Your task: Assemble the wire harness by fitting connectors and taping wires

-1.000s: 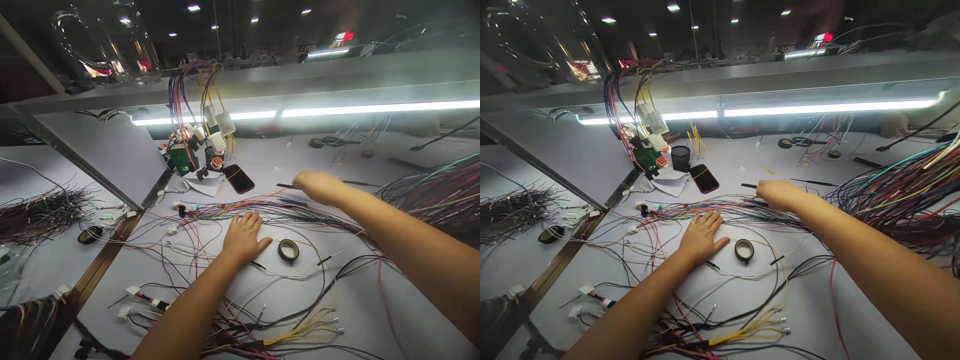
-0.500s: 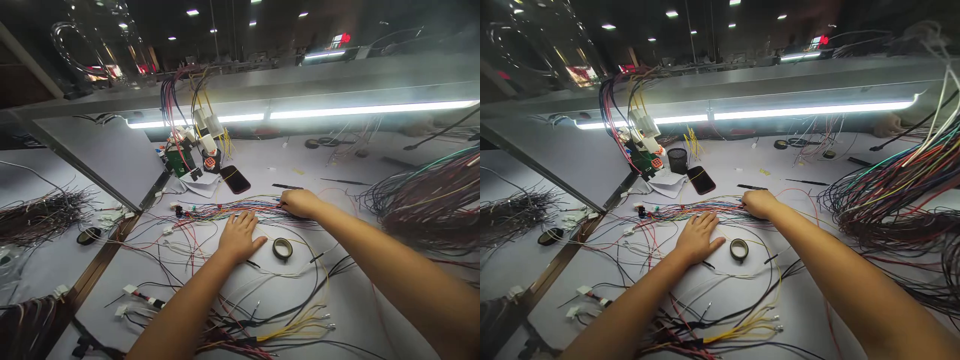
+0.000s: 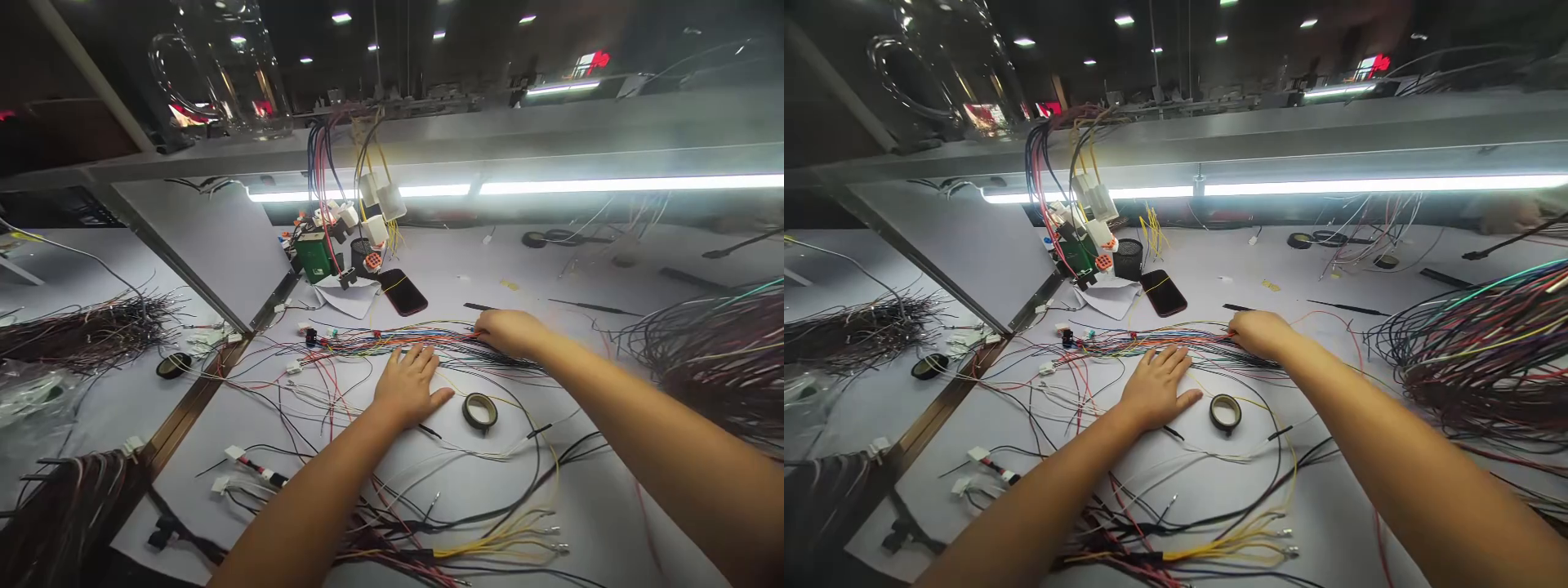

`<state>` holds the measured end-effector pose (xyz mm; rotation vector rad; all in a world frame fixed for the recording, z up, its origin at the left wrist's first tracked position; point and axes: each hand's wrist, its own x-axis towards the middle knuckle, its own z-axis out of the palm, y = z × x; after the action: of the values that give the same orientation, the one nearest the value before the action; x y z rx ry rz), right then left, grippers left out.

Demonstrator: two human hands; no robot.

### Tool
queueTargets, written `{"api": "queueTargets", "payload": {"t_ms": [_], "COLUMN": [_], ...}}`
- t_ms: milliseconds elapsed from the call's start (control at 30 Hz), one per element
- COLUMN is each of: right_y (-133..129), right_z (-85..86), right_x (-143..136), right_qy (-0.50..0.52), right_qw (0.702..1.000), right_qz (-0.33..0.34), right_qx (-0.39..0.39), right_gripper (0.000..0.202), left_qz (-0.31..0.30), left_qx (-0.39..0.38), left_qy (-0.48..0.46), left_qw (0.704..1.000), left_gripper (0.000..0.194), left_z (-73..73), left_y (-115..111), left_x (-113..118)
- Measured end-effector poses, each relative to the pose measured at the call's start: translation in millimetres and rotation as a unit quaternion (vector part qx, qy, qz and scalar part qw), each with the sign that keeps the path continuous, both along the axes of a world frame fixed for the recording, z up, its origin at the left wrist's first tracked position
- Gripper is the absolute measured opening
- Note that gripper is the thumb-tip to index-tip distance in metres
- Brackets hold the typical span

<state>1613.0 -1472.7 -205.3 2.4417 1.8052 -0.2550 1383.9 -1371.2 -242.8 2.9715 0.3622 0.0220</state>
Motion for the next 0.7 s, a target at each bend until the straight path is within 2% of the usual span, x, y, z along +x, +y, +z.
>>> {"api": "queueTargets", "payload": {"t_ms": [100,267,367,433,500,600,667,700], "right_y": [5,6,8,12,16,15,5,-2], "right_z": [-6.9,20.8,30.6,28.9,26.6,36.5,54.2,64.5], "right_x": [-2,2,-10,-24,-39,-50,-47,-43], "right_qy": [-0.012,-0.03,-0.005,0.014,0.012,0.013,-0.001,-0.03], "right_qw": [1.0,0.999,1.0,1.0,1.0,0.999,0.998,0.993], "right_qz": [-0.011,-0.035,-0.002,0.019,0.001,-0.021,0.0,-0.01], "right_qx": [-0.009,0.027,0.024,-0.012,-0.02,0.022,0.057,0.112], "right_gripper": [0.024,0.032,0.037,0.032,0.033,0.035,0.034,0.034], "left_qz": [-0.006,-0.007,-0.011,-0.039,-0.088,-0.135,-0.107,-0.074], "left_qx": [0.0,0.006,0.021,0.052,0.079,0.061,0.015,-0.01], "left_qy": [-0.005,-0.013,-0.015,-0.034,-0.062,-0.068,-0.04,-0.022], "left_qw": [1.0,1.0,1.0,0.997,0.991,0.987,0.993,0.997], "left_gripper": [0.069,0.069,0.066,0.065,0.065,0.067,0.067,0.067], "left_z": [0.0,-2.4,0.0,5.5,12.8,21.5,22.8,21.9], "left_y": [0,2,-1,-5,-9,-5,10,21], "left_x": [0,-2,-4,-1,8,28,37,38]}}
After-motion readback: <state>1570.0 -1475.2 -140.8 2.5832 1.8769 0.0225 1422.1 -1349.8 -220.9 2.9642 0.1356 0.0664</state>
